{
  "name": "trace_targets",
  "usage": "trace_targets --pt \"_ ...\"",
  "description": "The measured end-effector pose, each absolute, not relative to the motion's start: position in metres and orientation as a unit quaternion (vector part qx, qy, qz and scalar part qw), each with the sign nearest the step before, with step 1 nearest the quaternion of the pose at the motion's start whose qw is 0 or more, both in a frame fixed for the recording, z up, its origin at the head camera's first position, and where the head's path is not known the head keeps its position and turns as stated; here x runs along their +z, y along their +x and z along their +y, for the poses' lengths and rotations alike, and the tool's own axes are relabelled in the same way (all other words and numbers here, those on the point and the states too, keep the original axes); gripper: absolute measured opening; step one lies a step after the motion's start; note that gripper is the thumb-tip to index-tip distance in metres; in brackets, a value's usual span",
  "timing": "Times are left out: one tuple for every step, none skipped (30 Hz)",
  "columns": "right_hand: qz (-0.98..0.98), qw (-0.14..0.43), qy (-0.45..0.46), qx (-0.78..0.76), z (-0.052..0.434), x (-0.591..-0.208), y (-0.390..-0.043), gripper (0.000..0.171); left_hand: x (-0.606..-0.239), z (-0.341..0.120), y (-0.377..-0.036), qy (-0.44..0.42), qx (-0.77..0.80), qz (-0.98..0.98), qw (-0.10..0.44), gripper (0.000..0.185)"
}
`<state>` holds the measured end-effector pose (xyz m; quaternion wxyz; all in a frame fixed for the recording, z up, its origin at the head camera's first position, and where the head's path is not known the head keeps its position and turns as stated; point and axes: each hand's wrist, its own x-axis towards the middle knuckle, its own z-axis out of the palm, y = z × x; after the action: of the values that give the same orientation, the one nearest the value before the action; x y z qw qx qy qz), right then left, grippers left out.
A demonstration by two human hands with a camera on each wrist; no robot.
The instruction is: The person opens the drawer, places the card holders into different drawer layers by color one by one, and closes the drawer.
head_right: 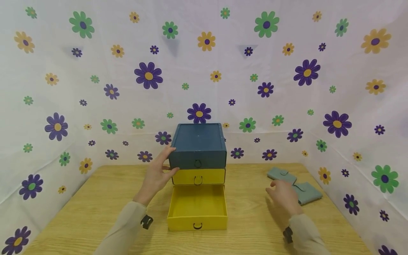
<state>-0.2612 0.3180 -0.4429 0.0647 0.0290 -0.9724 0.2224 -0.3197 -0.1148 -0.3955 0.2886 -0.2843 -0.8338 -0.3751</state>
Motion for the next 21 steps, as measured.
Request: trace_targets --pt "-0.974 0.062 0.029 0.218 0.321 -0.442 -0.261 0.042 -0.395 -0.115 -0.32 -0.284 -0.374 -0.834 0.289 0.072" --pt "-0.975 0.061 0.025 0.211 0.324 -0.441 -0.262 0.044 -0.395 -0.115 -0.32 -0.284 -0.373 -0.834 0.29 0.072" --pt "-0.977 0.057 0.019 0.203 0.326 -0.439 -0.262 0.046 -0.395 -0.115 -0.319 -0.284 -0.372 -0.834 0.291 0.073" --pt "-0.979 0.052 0.011 0.194 0.33 -0.438 -0.262 0.049 -0.395 -0.115 -0.319 -0.284 -0.371 -0.834 0.293 0.073" --pt "-0.981 0.044 0.003 0.189 0.332 -0.437 -0.262 0.052 -0.395 -0.115 -0.32 -0.284 -0.37 -0.834 0.294 0.073" --pt "-0.982 0.034 -0.006 0.185 0.335 -0.436 -0.262 0.054 -0.395 -0.115 -0.319 -0.284 -0.368 -0.834 0.296 0.073" --pt "-0.983 0.023 -0.016 0.182 0.338 -0.436 -0.263 0.056 -0.395 -0.115 -0.319 -0.284 -0.367 -0.834 0.297 0.073" --pt "-0.983 0.013 -0.024 0.181 0.341 -0.435 -0.263 0.058 -0.395 -0.115 -0.319 -0.285 -0.366 -0.835 0.297 0.073" --pt "-0.983 0.003 -0.029 0.183 0.344 -0.435 -0.263 0.059 -0.395 -0.115 -0.319 -0.284 -0.365 -0.835 0.297 0.073" --pt "-0.982 -0.001 -0.029 0.185 0.347 -0.435 -0.264 0.059 -0.395 -0.115 -0.319 -0.284 -0.366 -0.835 0.296 0.073" --pt "-0.982 -0.004 -0.028 0.186 0.349 -0.436 -0.264 0.059 -0.396 -0.115 -0.32 -0.283 -0.367 -0.836 0.295 0.073" --pt "-0.982 -0.007 -0.025 0.186 0.351 -0.437 -0.264 0.058 -0.396 -0.115 -0.32 -0.282 -0.367 -0.836 0.294 0.073" --pt "-0.982 -0.007 -0.02 0.186 0.354 -0.438 -0.264 0.057 -0.396 -0.115 -0.32 -0.281 -0.368 -0.836 0.293 0.073" --pt "-0.983 -0.005 -0.012 0.183 0.355 -0.439 -0.264 0.054 -0.396 -0.115 -0.32 -0.28 -0.369 -0.837 0.292 0.073" --pt "-0.984 -0.003 -0.006 0.179 0.357 -0.44 -0.265 0.051 -0.396 -0.115 -0.32 -0.281 -0.368 -0.837 0.292 0.072" --pt "-0.985 0.001 0.003 0.173 0.358 -0.441 -0.265 0.048 -0.396 -0.115 -0.32 -0.281 -0.369 -0.837 0.292 0.072" --pt "-0.986 0.0 0.007 0.168 0.36 -0.442 -0.265 0.046 -0.396 -0.115 -0.32 -0.28 -0.368 -0.837 0.292 0.072" --pt "-0.986 0.0 0.011 0.165 0.361 -0.443 -0.265 0.044 -0.396 -0.115 -0.32 -0.28 -0.366 -0.838 0.293 0.072" --pt "-0.987 0.002 0.012 0.16 0.362 -0.443 -0.266 0.043 -0.396 -0.115 -0.32 -0.28 -0.366 -0.838 0.293 0.072" --pt "-0.987 0.001 0.009 0.158 0.363 -0.443 -0.266 0.043 -0.396 -0.115 -0.32 -0.28 -0.366 -0.837 0.293 0.072" --pt "-0.988 0.0 0.007 0.153 0.364 -0.443 -0.267 0.045 -0.396 -0.115 -0.32 -0.281 -0.367 -0.837 0.295 0.072"
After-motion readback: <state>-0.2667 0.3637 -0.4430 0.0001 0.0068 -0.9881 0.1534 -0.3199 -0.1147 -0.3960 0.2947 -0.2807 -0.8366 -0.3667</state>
